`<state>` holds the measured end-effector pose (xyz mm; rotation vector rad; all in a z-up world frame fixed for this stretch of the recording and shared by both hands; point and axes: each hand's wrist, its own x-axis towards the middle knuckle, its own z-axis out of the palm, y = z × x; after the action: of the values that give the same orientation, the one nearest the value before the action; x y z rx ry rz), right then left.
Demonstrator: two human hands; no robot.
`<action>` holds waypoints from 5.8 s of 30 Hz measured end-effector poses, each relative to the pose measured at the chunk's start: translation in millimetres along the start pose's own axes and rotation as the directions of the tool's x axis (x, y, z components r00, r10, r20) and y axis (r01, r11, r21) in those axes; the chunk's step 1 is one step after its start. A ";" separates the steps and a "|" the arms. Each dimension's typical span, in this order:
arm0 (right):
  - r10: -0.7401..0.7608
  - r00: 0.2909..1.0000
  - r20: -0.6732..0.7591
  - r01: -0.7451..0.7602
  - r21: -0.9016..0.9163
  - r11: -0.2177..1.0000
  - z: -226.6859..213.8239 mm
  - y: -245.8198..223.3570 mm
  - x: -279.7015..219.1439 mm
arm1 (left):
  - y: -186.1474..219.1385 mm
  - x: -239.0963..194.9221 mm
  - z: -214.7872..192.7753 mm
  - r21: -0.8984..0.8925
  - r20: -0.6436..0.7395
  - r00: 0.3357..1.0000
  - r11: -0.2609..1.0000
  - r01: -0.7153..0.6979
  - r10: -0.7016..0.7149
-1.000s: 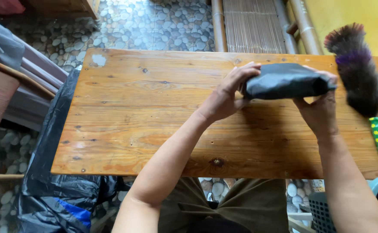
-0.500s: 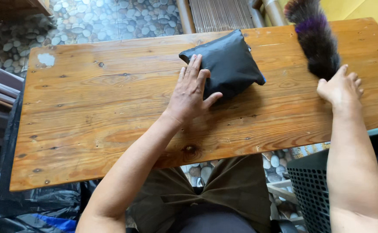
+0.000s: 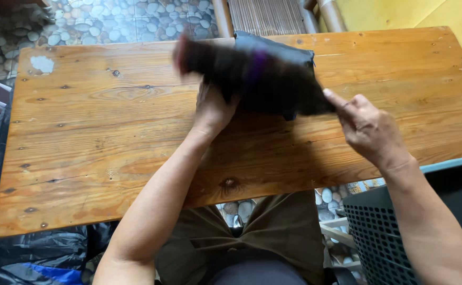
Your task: The person cleans a small black bag by hand and with a feather duster on a wooden table. They then retrieve a larger black bag from a basket, unfold it on the table, and wipe it down with the duster.
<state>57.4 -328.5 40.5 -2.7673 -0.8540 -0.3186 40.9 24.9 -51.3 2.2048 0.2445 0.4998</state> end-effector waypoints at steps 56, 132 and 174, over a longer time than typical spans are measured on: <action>-0.112 0.898 -0.425 0.355 0.551 0.755 91.9 -9.7 61.4 | -4.4 5.9 -29.0 -0.456 -0.190 0.923 0.802 -0.385 0.335; 0.912 0.360 0.195 -0.456 -0.817 0.354 -82.4 261.9 -484.3 | 209.0 -176.6 117.3 -0.243 0.344 0.312 0.405 -0.881 0.885; -0.618 0.760 0.199 0.542 0.329 0.773 109.9 -330.5 -3.8 | -96.1 -178.7 -220.3 0.019 -0.537 0.827 0.982 -0.187 0.168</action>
<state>-120.2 -34.0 -15.0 -2.2666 -1.7144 0.1200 -215.9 178.9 -49.2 2.0180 0.3218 1.2226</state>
